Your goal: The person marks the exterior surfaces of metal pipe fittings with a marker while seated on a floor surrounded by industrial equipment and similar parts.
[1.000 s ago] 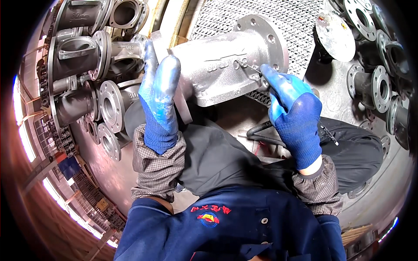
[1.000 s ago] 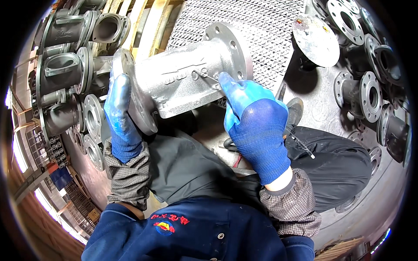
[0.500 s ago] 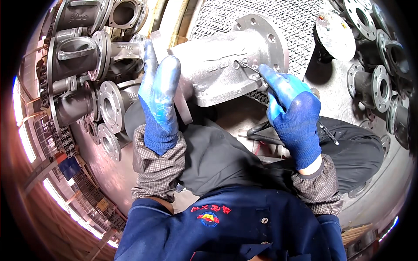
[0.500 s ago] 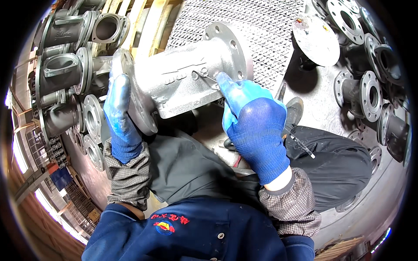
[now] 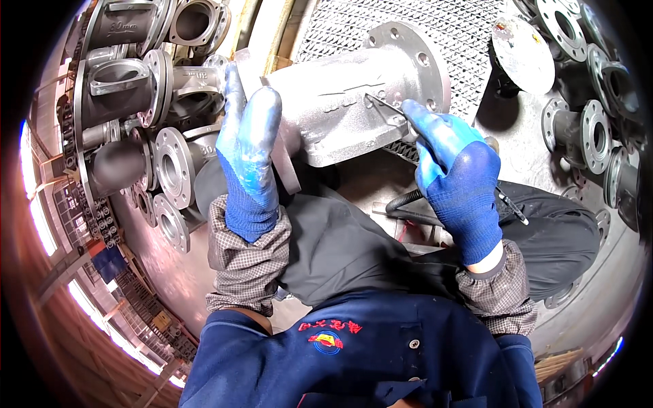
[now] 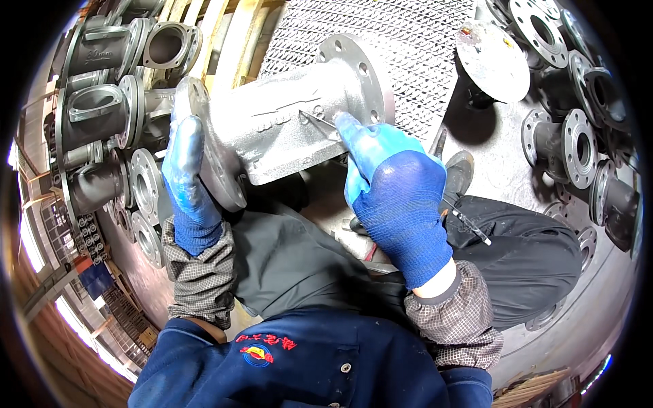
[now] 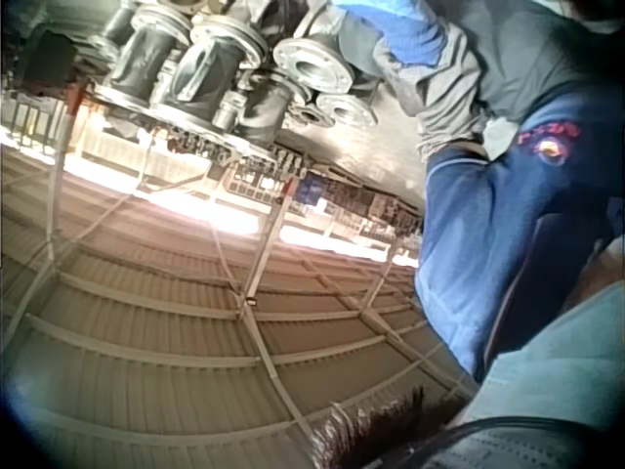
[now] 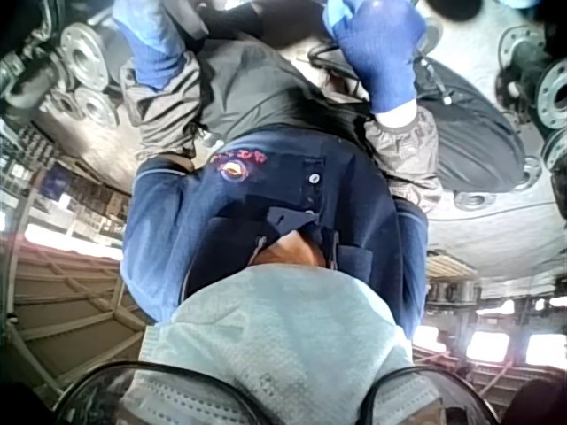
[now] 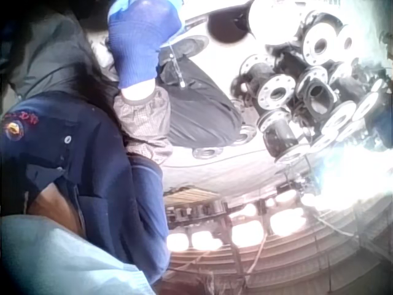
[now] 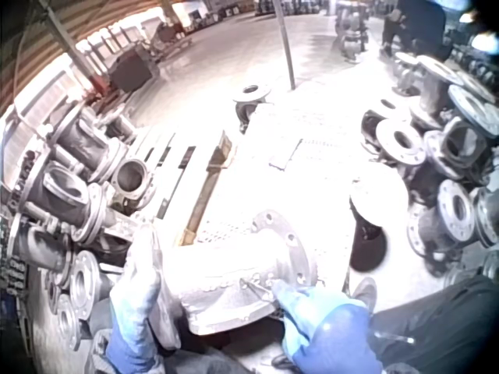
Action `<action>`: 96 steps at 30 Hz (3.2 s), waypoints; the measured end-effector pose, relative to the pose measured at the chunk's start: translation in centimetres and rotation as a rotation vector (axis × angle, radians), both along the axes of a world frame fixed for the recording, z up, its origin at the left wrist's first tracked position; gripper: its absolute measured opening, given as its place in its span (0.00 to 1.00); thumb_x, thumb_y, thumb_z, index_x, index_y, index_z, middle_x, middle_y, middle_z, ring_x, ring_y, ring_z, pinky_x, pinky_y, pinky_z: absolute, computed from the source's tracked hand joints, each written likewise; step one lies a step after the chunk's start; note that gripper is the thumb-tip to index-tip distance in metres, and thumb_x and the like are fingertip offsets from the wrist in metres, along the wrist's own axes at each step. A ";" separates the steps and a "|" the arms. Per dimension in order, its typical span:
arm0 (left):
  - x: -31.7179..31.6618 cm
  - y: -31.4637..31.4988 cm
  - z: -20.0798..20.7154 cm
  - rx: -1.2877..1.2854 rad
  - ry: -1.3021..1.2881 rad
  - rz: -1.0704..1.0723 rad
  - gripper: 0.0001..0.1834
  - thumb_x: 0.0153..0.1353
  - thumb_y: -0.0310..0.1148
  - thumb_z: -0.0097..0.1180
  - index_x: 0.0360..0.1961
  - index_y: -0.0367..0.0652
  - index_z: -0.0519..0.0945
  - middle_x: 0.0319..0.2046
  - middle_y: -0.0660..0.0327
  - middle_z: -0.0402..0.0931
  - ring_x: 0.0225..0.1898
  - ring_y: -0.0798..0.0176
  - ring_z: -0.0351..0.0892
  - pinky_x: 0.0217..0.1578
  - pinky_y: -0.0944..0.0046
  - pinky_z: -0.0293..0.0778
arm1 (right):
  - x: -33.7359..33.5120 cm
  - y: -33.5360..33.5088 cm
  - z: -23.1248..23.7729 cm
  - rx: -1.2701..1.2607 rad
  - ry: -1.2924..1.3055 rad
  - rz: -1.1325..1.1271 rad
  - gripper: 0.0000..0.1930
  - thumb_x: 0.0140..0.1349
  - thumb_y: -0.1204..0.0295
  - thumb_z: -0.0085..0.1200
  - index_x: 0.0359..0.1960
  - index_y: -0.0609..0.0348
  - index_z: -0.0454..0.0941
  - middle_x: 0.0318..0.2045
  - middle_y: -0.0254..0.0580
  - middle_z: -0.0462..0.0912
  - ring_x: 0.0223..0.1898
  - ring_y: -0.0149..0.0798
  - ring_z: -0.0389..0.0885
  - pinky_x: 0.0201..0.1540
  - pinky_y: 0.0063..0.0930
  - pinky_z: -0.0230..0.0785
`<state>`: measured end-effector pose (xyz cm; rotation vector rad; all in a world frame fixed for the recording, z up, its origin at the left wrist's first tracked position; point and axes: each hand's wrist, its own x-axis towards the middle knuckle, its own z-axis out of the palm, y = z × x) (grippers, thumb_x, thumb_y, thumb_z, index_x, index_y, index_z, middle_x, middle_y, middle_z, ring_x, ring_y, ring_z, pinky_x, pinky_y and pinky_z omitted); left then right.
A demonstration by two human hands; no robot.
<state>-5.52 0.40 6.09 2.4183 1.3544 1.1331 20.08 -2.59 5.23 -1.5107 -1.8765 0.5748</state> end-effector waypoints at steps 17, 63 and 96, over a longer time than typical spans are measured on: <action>1.1 0.1 0.9 0.003 0.196 0.171 0.17 0.54 0.21 0.53 0.47 0.40 0.75 0.59 0.29 0.61 0.48 0.39 0.77 0.41 0.58 0.77 | -1.9 5.0 0.4 -0.025 -0.285 -0.237 0.44 0.43 0.55 0.69 0.64 0.47 0.63 0.51 0.50 0.76 0.46 0.52 0.79 0.45 0.41 0.75; 2.2 -0.2 2.2 -0.060 0.250 0.254 0.15 0.45 0.19 0.57 0.38 0.39 0.76 0.54 0.31 0.67 0.43 0.39 0.79 0.38 0.56 0.76 | 6.7 -3.6 2.9 -1.169 0.785 -0.058 0.16 0.66 0.70 0.46 0.53 0.65 0.73 0.36 0.39 0.83 0.18 0.22 0.68 0.22 0.14 0.62; 2.7 -0.7 0.4 -0.109 -0.186 0.086 0.23 0.61 0.23 0.55 0.59 0.47 0.71 0.63 0.35 0.58 0.61 0.39 0.66 0.59 0.53 0.64 | -1.6 0.5 1.8 -0.014 -0.355 0.135 0.32 0.46 0.83 0.51 0.58 0.48 0.73 0.40 0.47 0.81 0.34 0.49 0.80 0.35 0.36 0.73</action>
